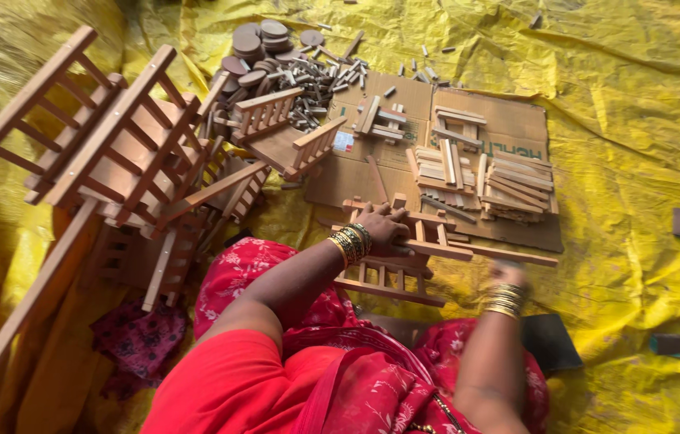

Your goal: The person sits on the floor among many small wooden chair frames and parts and sands them by hand using sandpaper sheets. They pick up a chair part, rub the sandpaper over its surfaces, turn the piece to reach different sides, and set it back with the other finished parts.

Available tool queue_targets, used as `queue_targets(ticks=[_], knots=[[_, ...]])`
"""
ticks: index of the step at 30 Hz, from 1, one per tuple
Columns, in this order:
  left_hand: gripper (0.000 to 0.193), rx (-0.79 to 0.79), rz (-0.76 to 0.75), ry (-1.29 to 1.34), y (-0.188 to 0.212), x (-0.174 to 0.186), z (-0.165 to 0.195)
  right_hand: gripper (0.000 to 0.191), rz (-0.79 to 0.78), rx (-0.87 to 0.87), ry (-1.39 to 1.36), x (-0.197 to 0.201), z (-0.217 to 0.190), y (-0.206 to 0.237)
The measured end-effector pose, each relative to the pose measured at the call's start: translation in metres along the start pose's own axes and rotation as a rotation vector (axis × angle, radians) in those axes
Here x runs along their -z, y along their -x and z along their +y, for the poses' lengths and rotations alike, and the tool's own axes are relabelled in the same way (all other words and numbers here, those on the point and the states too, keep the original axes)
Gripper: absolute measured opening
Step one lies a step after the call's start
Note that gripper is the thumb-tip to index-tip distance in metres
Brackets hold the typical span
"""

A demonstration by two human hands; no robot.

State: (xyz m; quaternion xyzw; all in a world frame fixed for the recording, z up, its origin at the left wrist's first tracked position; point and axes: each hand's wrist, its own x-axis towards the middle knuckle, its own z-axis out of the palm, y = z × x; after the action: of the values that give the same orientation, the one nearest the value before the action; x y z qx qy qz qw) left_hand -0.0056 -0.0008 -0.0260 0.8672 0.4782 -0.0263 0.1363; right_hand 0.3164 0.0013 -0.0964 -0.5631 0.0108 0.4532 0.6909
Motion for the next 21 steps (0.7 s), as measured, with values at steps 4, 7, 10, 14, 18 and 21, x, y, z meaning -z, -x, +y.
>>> queue_targets(ticks=[4, 7, 10, 14, 18, 21], knots=[[0.063, -0.042, 0.005, -0.031, 0.003, 0.002, -0.001, 0.019, 0.337, 0.151, -0.131, 0.023, -0.046, -0.021], [0.062, -0.040, -0.010, -0.033, 0.001, 0.003, 0.002, 0.018, 0.259, 0.140, -0.055, 0.019, -0.042, -0.017], [0.061, -0.016, -0.020, -0.032, -0.002, 0.005, 0.004, 0.018, -0.142, 0.014, 0.212, 0.000, -0.006, 0.002], [0.061, -0.006, -0.009, -0.009, -0.003, 0.007, 0.006, 0.017, -0.380, -0.231, 0.341, -0.017, 0.032, 0.024], [0.059, -0.014, 0.017, -0.032, 0.000, 0.005, 0.005, 0.017, -0.152, -0.101, 0.142, -0.007, 0.010, 0.008], [0.058, -0.044, 0.060, -0.013, 0.005, 0.000, 0.000, 0.017, 0.182, 0.085, -0.020, 0.009, -0.031, -0.011]])
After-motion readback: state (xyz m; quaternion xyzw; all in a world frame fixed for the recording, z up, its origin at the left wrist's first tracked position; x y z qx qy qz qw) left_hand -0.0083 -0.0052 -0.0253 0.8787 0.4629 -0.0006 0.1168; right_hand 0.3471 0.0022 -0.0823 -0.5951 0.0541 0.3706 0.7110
